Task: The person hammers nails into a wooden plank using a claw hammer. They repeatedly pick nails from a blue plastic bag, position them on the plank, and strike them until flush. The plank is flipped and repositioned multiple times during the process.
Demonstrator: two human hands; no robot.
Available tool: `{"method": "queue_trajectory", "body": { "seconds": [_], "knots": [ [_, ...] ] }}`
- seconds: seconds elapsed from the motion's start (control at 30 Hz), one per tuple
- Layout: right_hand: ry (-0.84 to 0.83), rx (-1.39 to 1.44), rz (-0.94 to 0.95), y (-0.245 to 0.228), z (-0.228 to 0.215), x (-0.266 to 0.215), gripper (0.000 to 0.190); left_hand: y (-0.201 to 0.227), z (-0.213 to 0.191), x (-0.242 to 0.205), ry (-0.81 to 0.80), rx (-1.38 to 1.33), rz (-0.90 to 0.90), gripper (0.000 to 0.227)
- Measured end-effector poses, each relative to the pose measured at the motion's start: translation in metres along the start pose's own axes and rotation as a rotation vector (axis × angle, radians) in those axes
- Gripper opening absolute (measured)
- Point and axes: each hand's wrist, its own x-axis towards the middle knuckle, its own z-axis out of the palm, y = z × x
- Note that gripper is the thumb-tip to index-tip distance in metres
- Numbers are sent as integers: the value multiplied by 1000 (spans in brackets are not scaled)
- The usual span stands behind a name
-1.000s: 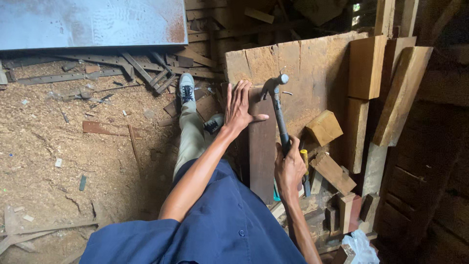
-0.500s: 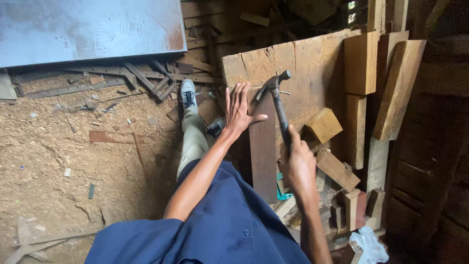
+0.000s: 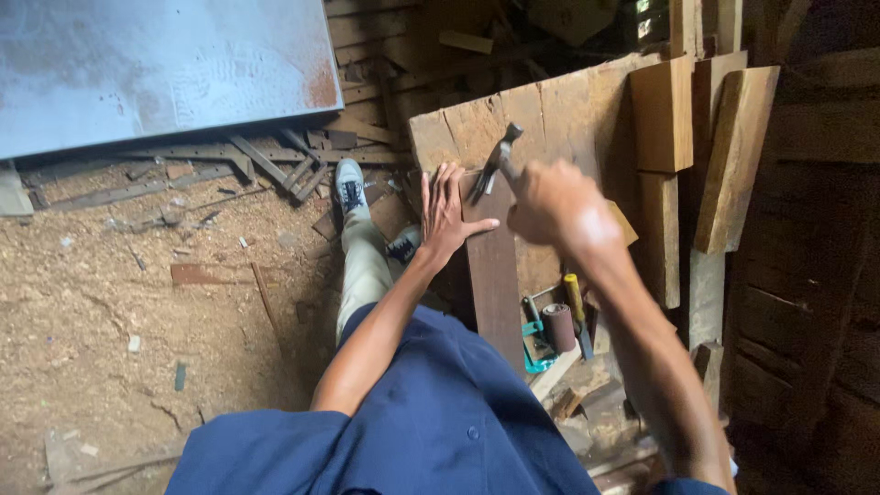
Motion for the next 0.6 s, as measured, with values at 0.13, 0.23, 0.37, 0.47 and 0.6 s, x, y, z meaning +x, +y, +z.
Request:
{"method": "queue_trajectory", "body": {
  "seconds": [0.13,0.23,0.37,0.47,0.6],
  "knots": [
    [-74,3,32,-11,-10,14,22,-2,3,-5,13,-4,-17,123],
    [94,-64,-129,-16,5,-5,30,-5,2,-4,-15,11,-34,129],
    [237,196,-323,20,13,-33,41,-4,11,-7,35,-8,-28,138],
    [216,260,-373,37,29,-37,33,-6,12,-8,43,-5,-29,140],
    [319,273,-367,51,60,-40,34,-5,8,-7,24,-7,-33,140]
  ]
}}
